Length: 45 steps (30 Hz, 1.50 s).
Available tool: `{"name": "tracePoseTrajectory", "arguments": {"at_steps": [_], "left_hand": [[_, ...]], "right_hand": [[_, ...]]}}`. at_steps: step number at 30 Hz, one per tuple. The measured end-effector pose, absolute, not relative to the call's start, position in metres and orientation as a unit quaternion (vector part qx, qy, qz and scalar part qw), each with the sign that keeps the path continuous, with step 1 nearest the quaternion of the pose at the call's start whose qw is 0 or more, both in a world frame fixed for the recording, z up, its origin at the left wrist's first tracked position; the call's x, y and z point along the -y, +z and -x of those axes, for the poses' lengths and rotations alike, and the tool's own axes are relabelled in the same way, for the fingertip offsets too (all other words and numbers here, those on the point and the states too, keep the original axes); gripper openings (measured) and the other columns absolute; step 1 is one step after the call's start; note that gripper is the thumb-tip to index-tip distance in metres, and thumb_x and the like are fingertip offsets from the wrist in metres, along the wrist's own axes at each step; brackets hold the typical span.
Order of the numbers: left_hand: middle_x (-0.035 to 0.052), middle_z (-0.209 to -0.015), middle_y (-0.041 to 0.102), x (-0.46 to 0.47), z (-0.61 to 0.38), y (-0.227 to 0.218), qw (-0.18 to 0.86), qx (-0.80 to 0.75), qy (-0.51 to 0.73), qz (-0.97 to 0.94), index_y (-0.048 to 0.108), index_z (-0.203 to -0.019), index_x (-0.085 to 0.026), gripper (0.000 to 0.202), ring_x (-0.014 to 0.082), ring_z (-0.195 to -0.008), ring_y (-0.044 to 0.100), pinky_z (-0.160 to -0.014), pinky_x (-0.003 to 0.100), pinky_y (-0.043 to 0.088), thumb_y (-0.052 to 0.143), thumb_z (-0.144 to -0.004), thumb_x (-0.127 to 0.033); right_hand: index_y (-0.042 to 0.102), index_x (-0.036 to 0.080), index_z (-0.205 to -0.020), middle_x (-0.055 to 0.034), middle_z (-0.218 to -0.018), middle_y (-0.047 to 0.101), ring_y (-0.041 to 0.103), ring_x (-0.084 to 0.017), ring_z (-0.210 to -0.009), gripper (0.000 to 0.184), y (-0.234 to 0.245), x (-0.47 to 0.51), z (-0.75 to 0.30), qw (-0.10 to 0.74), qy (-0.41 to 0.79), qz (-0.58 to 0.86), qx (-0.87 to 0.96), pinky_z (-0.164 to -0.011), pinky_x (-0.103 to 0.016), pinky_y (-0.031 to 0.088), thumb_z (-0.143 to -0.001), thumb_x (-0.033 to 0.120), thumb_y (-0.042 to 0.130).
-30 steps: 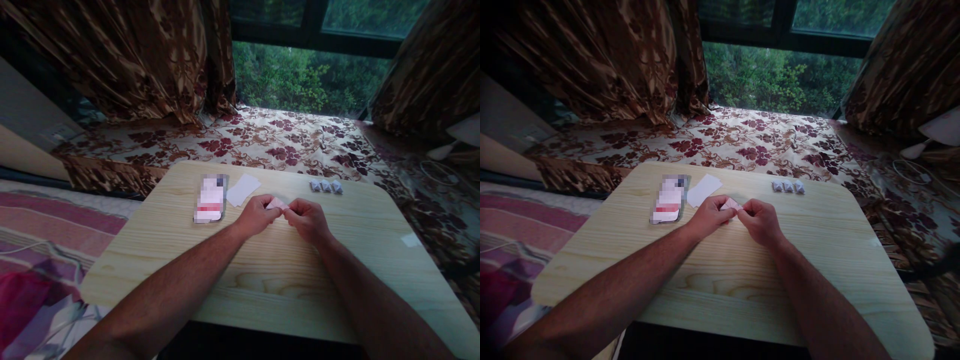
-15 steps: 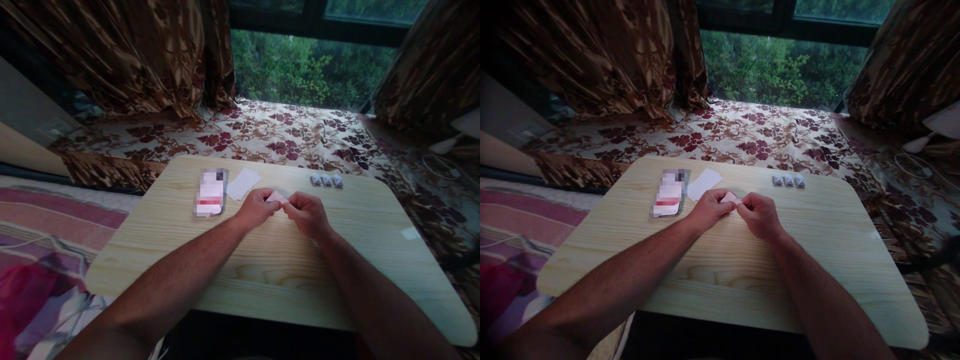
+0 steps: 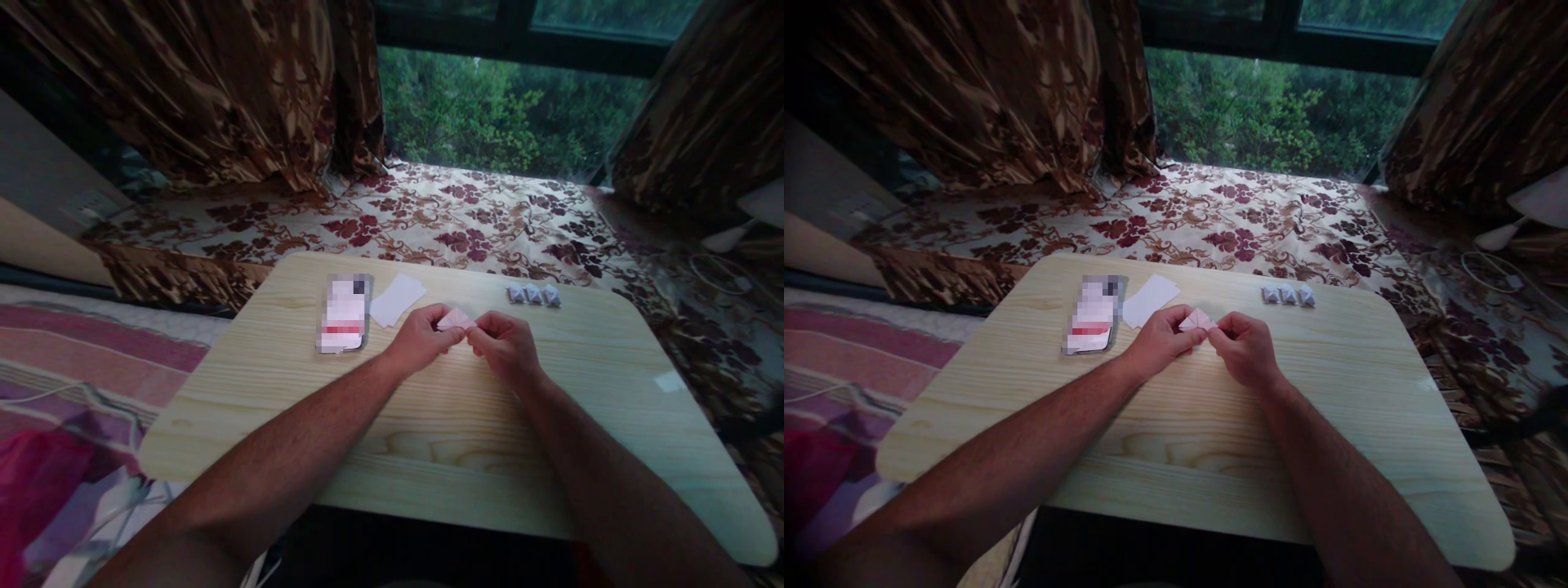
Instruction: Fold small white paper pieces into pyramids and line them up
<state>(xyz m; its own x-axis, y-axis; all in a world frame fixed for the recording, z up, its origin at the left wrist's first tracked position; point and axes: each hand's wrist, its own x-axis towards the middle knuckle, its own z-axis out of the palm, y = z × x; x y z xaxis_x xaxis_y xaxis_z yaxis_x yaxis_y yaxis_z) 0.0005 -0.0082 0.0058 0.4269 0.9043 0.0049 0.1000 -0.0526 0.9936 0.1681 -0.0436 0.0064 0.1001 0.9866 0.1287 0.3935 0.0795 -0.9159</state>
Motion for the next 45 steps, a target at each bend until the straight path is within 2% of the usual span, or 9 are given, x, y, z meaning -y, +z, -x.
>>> {"name": "tracePoseTrajectory", "arguments": {"at_steps": [5,14,22,24,27,29,33,37,45], "left_hand": [[-0.0030,-0.069,0.061,0.008,-0.004,0.004,0.598,-0.376,0.395,-0.587,0.059,-0.091,-0.014,0.028,0.0072,-0.053,0.053,-0.049,0.019,0.040,0.072,-0.071,-0.029],[-0.0054,-0.058,0.058,0.007,-0.005,0.004,0.560,-0.420,0.431,-0.569,0.066,-0.095,-0.014,0.027,0.0057,-0.045,0.045,-0.045,0.018,0.032,0.069,-0.069,-0.022],[-0.0021,-0.068,0.061,0.005,-0.005,-0.008,0.520,-0.413,0.428,-0.613,0.072,-0.108,-0.015,0.038,0.0072,-0.054,0.047,-0.051,0.020,0.034,0.066,-0.071,-0.021],[-0.0018,-0.068,0.061,0.006,-0.006,-0.011,0.513,-0.403,0.415,-0.634,0.071,-0.112,-0.015,0.041,0.0077,-0.055,0.047,-0.052,0.021,0.034,0.064,-0.072,-0.021],[-0.0024,-0.067,0.059,0.008,-0.006,-0.013,0.494,-0.393,0.401,-0.664,0.069,-0.116,-0.016,0.043,0.0078,-0.055,0.046,-0.053,0.021,0.035,0.063,-0.073,-0.019],[-0.0030,-0.067,0.057,0.009,-0.007,-0.012,0.481,-0.391,0.397,-0.677,0.068,-0.117,-0.017,0.044,0.0076,-0.055,0.046,-0.053,0.020,0.035,0.063,-0.073,-0.019],[-0.0039,-0.067,0.056,0.010,-0.006,-0.011,0.464,-0.387,0.398,-0.690,0.066,-0.117,-0.018,0.046,0.0076,-0.057,0.048,-0.054,0.020,0.036,0.064,-0.071,-0.017],[-0.0047,-0.067,0.055,0.009,-0.006,-0.011,0.485,-0.385,0.404,-0.673,0.064,-0.117,-0.017,0.045,0.0074,-0.057,0.049,-0.054,0.020,0.037,0.065,-0.072,-0.018],[-0.0037,-0.066,0.059,0.004,-0.004,-0.004,0.542,-0.400,0.443,-0.592,0.063,-0.112,-0.014,0.043,0.0076,-0.055,0.050,-0.052,0.020,0.036,0.070,-0.071,-0.021]], "right_hand": [[0.062,0.015,-0.064,0.0015,-0.050,0.058,0.048,-0.010,-0.045,0.017,0.006,0.041,-0.169,0.468,0.372,0.583,0.549,-0.046,-0.023,0.033,-0.075,0.027,0.066],[0.064,0.016,-0.069,0.0008,-0.055,0.061,0.052,-0.011,-0.049,0.018,0.004,0.042,-0.168,0.463,0.415,0.551,0.557,-0.050,-0.024,0.039,-0.078,0.031,0.069],[0.057,0.017,-0.057,0.0012,-0.047,0.052,0.043,-0.008,-0.040,0.045,0.001,0.038,-0.174,0.550,0.360,0.559,0.506,-0.041,-0.024,0.032,-0.092,0.046,0.055],[0.056,0.018,-0.060,0.0028,-0.048,0.051,0.041,-0.008,-0.040,0.039,0.000,0.036,-0.175,0.566,0.348,0.557,0.498,-0.041,-0.023,0.032,-0.091,0.042,0.059],[0.063,0.019,-0.084,0.0026,-0.064,0.061,0.049,-0.009,-0.049,0.016,0.000,0.034,-0.175,0.593,0.368,0.521,0.491,-0.044,-0.023,0.038,-0.081,0.033,0.072],[0.065,0.019,-0.094,-0.0002,-0.077,0.067,0.056,-0.011,-0.059,0.022,0.000,0.035,-0.173,0.586,0.379,0.507,0.507,-0.049,-0.023,0.043,-0.077,0.030,0.074],[0.068,0.018,-0.091,-0.0024,-0.081,0.069,0.059,-0.013,-0.065,0.017,-0.001,0.037,-0.169,0.555,0.385,0.502,0.540,-0.056,-0.025,0.045,-0.078,0.027,0.072],[0.069,0.018,-0.085,0.0003,-0.069,0.066,0.055,-0.011,-0.059,0.012,-0.001,0.038,-0.169,0.547,0.385,0.511,0.539,-0.055,-0.025,0.043,-0.075,0.023,0.071],[0.067,0.018,-0.087,0.0012,-0.069,0.067,0.055,-0.011,-0.057,0.014,0.000,0.038,-0.168,0.531,0.427,0.490,0.543,-0.053,-0.025,0.041,-0.073,0.019,0.068]]}}
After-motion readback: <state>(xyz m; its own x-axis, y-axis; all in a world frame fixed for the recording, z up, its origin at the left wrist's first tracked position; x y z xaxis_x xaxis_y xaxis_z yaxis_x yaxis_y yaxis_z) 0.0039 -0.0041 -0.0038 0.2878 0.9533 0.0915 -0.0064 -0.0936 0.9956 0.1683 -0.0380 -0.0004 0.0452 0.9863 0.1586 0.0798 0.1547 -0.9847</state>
